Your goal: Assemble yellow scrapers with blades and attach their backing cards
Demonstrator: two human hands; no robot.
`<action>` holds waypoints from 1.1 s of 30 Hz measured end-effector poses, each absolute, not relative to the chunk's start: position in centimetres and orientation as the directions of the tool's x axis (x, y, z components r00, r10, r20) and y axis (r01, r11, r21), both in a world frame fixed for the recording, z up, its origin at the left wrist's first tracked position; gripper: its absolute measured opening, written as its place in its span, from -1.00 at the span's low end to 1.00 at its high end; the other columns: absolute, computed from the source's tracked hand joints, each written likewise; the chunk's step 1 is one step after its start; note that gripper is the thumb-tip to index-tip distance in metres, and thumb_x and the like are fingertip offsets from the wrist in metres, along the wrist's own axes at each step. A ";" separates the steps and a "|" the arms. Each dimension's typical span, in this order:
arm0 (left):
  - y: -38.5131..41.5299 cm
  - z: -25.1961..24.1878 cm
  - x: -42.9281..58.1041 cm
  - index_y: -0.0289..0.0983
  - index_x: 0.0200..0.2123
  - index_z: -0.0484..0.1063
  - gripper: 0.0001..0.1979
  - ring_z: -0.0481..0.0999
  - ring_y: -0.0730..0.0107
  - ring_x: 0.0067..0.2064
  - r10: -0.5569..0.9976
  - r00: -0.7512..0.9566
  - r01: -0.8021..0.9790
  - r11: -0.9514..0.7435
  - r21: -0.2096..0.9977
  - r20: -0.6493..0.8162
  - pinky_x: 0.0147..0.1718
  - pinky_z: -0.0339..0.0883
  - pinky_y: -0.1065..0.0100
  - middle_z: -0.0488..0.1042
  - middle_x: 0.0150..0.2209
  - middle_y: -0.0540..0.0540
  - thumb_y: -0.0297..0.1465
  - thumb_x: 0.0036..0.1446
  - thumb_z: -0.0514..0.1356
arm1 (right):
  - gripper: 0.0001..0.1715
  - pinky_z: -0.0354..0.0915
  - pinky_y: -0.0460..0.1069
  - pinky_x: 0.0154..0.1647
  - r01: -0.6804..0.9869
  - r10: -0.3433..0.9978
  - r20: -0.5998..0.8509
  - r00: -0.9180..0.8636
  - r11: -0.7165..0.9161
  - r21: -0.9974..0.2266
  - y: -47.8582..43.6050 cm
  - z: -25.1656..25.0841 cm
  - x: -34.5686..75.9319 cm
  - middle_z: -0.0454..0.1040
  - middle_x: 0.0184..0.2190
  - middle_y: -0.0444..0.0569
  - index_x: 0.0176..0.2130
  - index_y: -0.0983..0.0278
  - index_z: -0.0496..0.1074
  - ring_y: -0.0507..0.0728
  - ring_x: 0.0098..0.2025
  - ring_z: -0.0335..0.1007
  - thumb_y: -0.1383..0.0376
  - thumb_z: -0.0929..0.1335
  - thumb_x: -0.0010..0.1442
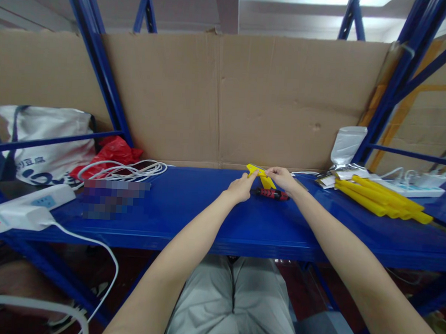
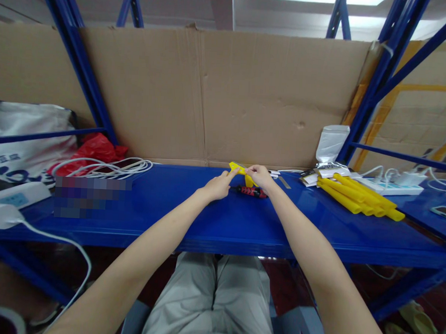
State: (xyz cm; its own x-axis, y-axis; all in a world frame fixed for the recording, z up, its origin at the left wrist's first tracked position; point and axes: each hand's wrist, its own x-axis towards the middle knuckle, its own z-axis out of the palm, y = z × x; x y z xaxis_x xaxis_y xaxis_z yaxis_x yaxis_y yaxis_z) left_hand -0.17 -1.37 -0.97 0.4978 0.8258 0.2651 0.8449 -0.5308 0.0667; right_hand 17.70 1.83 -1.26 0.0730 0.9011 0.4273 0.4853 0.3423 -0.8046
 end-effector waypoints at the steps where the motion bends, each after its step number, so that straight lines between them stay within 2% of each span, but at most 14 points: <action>1: -1.5 -1.0 -0.1 -0.15 0.32 -0.16 -0.24 0.48 0.13 -0.07 0.826 0.496 0.847 -0.528 0.061 0.267 -0.14 0.32 0.25 0.29 0.06 -0.28 -0.59 0.08 0.04 | -0.83 0.24 -0.03 -0.28 0.475 0.896 0.438 0.080 0.352 -0.806 1.8 -1.2 17.7 0.43 -0.54 -0.10 -0.56 0.29 0.37 0.04 -0.43 0.28 0.26 0.34 -0.01; 4: -1.4 -1.2 -0.1 -0.11 0.32 -0.17 -0.24 0.48 0.13 -0.08 0.809 0.507 0.834 -0.547 0.067 0.298 -0.15 0.32 0.22 0.29 0.03 -0.26 -0.61 0.09 0.01 | -0.84 0.26 -0.01 -0.24 0.443 0.883 0.457 0.101 0.372 -0.816 1.7 -1.2 17.7 0.45 -0.51 -0.08 -0.55 0.29 0.37 0.06 -0.40 0.31 0.26 0.34 -0.02; 9: -0.3 -1.9 -0.2 -0.07 0.29 -0.02 -0.26 0.45 0.18 -0.08 0.766 0.533 0.772 -0.614 0.165 0.360 -0.08 0.28 0.19 0.27 -0.01 -0.20 -0.66 0.06 -0.02 | -0.81 0.26 0.01 -0.23 0.454 0.872 0.477 0.106 0.384 -0.804 1.8 -1.3 17.9 0.45 -0.50 -0.08 -0.54 0.29 0.36 0.06 -0.40 0.32 0.22 0.35 -0.01; 15: 1.0 -2.1 -0.4 -0.14 0.24 0.13 -0.20 0.36 0.32 0.01 0.752 0.488 0.634 -0.654 0.412 0.443 0.03 0.23 0.30 0.25 0.00 -0.12 -0.73 -0.10 0.03 | -0.77 0.28 0.00 -0.22 0.510 0.854 0.520 0.034 0.433 -0.744 2.0 -0.9 19.1 0.50 -0.40 -0.02 -0.41 0.31 0.45 0.08 -0.34 0.37 0.19 0.31 0.07; 18: 1.1 -2.0 -0.4 -0.20 0.24 0.12 -0.20 0.34 0.29 0.05 0.791 0.397 0.570 -0.610 0.551 0.465 0.03 0.25 0.30 0.26 0.03 -0.17 -0.73 -0.11 0.06 | -0.75 0.28 0.04 -0.14 0.679 0.832 0.539 0.128 0.323 -0.659 2.0 -0.7 20.9 0.52 -0.27 0.08 -0.29 0.34 0.49 0.13 -0.24 0.39 0.30 0.25 0.13; 20: 1.1 -1.9 -0.2 -0.17 0.27 0.04 -0.17 0.42 0.29 -0.03 0.844 0.339 0.518 -0.536 0.666 0.416 -0.10 0.36 0.31 0.23 0.08 -0.20 -0.72 -0.09 0.07 | -0.68 0.26 0.10 -0.07 0.822 0.834 0.517 0.193 0.150 -0.549 1.8 -0.9 22.3 0.49 -0.19 0.15 -0.21 0.35 0.51 0.19 -0.12 0.38 0.39 0.21 0.14; 22: 1.1 -2.0 0.1 -0.10 0.30 -0.08 -0.13 0.50 0.36 -0.21 0.897 0.307 0.451 -0.432 0.781 0.319 -0.33 0.43 0.38 0.18 0.15 -0.24 -0.70 -0.07 0.06 | -0.59 0.21 0.19 -0.01 0.899 0.856 0.443 0.267 -0.055 -0.434 1.4 -1.3 23.5 0.43 -0.06 0.18 -0.12 0.29 0.51 0.29 0.03 0.29 0.45 0.20 0.12; 25: 0.8 -1.9 0.6 -0.03 0.32 -0.20 -0.09 0.50 0.53 -0.43 0.932 0.306 0.338 -0.299 0.892 0.197 -0.59 0.33 0.51 0.11 0.21 -0.28 -0.70 -0.04 0.04 | -0.51 0.10 0.31 0.07 0.918 0.888 0.305 0.344 -0.251 -0.306 0.7 -2.0 24.4 0.32 0.08 0.16 -0.03 0.18 0.49 0.39 0.17 0.11 0.46 0.24 0.09; 28: 0.3 -1.6 1.0 -0.02 0.32 -0.24 -0.08 0.48 0.60 -0.49 0.938 0.314 0.253 -0.229 0.940 0.144 -0.67 0.25 0.56 0.11 0.21 -0.29 -0.71 -0.04 0.03 | -0.51 0.07 0.34 0.10 0.922 0.909 0.232 0.347 -0.287 -0.258 0.4 -2.4 24.4 0.27 0.11 0.17 0.02 0.17 0.46 0.41 0.19 0.06 0.42 0.24 0.12; 33: -0.6 -1.0 1.3 -0.04 0.32 -0.26 -0.07 0.43 0.66 -0.54 0.943 0.317 0.181 -0.162 0.970 0.098 -0.70 0.22 0.57 0.19 0.17 -0.27 -0.73 -0.04 0.02 | -0.54 0.08 0.35 0.08 0.952 0.930 0.239 0.279 -0.236 -0.192 0.7 -2.6 23.9 0.26 0.11 0.20 0.03 0.21 0.45 0.41 0.18 0.06 0.34 0.23 0.16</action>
